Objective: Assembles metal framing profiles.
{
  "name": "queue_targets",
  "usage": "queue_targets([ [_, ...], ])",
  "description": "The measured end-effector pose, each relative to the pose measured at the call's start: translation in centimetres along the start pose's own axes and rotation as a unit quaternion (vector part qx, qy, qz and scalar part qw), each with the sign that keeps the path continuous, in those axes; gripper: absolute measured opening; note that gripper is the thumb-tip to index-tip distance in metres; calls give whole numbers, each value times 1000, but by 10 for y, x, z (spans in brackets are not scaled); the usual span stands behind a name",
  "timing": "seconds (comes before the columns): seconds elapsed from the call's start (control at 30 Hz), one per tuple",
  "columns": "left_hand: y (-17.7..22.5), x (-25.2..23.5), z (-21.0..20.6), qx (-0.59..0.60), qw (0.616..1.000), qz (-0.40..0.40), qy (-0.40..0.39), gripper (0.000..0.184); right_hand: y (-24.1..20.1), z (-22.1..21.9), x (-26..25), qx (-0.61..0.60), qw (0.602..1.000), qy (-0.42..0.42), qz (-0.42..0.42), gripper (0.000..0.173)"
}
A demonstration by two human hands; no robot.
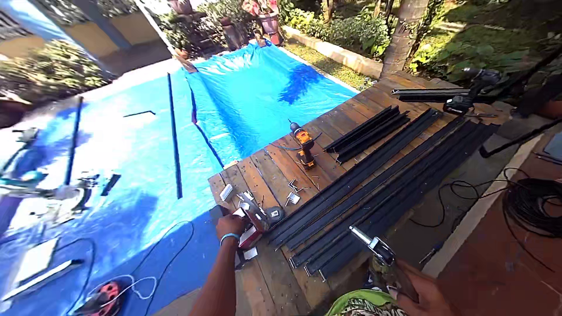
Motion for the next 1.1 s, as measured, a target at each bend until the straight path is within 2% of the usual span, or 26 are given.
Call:
queue_targets([
  [0.13,-20,-15,-17,225,972,43,-60,24,-3,-15,-2,-8,999,-39,13,44],
  [0.27,-34,-13,-21,297,949,87,-66,25,-14,-22,-3,-10,997,-65,37,41],
  [0.33,-36,-3,-20,374,920,84,-78,31,-22,-21,-3,-12,997,-56,56,40],
  [0.4,-30,23,-13,478,869,68,-105,41,-33,-20,-2,-24,995,-25,95,27],
  [0.43,-24,43,-8,519,843,59,-129,37,-35,-20,-3,-37,993,-9,109,22],
  [0.5,-11,90,-5,578,789,44,-204,17,-34,-24,-6,-73,992,4,105,19],
  [0.53,-6,113,-8,603,755,37,-255,12,-29,-28,-10,-90,991,2,95,19],
  [0.63,9,175,-18,677,614,-7,-406,20,-17,-39,-20,-120,990,-10,72,17],
  [0.67,14,192,-20,696,569,-24,-437,21,-17,-41,-24,-124,990,-18,73,16],
  [0.7,18,207,-20,708,547,-28,-446,20,-18,-43,-26,-126,989,-25,79,13],
  [0.83,36,257,-13,710,555,25,-433,27,-27,-46,-29,-144,981,-52,122,8],
  [0.97,47,283,-4,716,513,20,-473,28,-31,-50,-30,-141,978,-68,136,8],
  [1.07,52,290,1,716,502,22,-484,26,-27,-48,-31,-148,979,-75,114,24],
  [1.1,54,290,1,716,503,23,-484,24,-25,-46,-31,-155,979,-78,110,25],
])
Point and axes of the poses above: each hand's wrist, its own x-axis away from the middle knuckle, its own z-axis out of the back of the hand, y = z × x, the point moved 5 cm from there along -x, towards the middle knuckle, and after that the axes turned 11 degrees about z, right-handed, at the moved point
